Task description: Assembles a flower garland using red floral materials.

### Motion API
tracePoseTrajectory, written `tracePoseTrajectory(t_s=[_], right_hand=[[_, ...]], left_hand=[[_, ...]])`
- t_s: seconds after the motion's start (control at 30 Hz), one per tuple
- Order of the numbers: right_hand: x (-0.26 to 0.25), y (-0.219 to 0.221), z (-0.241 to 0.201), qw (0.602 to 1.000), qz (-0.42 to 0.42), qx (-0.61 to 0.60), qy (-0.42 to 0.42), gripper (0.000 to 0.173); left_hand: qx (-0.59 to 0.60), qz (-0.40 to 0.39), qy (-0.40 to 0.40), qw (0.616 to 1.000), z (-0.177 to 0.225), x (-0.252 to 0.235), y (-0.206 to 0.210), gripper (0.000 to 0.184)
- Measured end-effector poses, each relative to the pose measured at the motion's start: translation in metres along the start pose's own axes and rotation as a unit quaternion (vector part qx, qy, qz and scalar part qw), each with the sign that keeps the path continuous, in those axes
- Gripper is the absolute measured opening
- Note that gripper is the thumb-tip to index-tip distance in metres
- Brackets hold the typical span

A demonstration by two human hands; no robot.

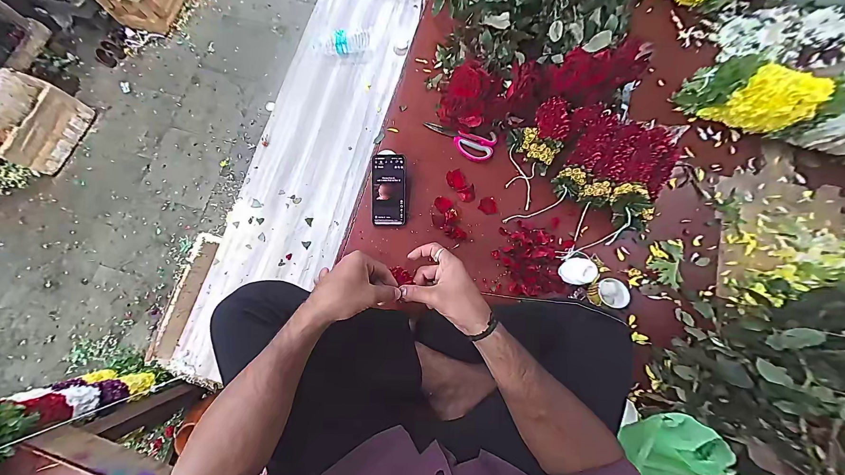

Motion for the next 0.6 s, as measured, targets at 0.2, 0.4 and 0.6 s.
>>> tracePoseTrajectory(t_s=[0.2,0.4,0.6], right_hand=[[-0.007,-0.017,0.004,0.995,-0.101,0.013,0.01,0.094],[-0.003,-0.022,-0.005,0.979,-0.107,0.15,-0.084,0.096],[0.016,-0.026,-0.023,0.976,-0.116,0.111,-0.15,0.016]], left_hand=[[0.048,0.026,-0.018,0.998,0.001,-0.003,0.002,0.011],[-0.043,0.07,-0.06,0.995,0.015,0.0,-0.017,0.02],[-0.185,0.108,-0.114,0.97,0.052,0.006,-0.043,0.023]])
Point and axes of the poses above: each hand's wrist, its own x-axis away from the middle knuckle, its own y-axis out of the palm, z = x × y, the point moved 3 cm from there along -x, towards the middle knuckle, and after that the axes turned 7 degrees about y, right-handed, at the moved point
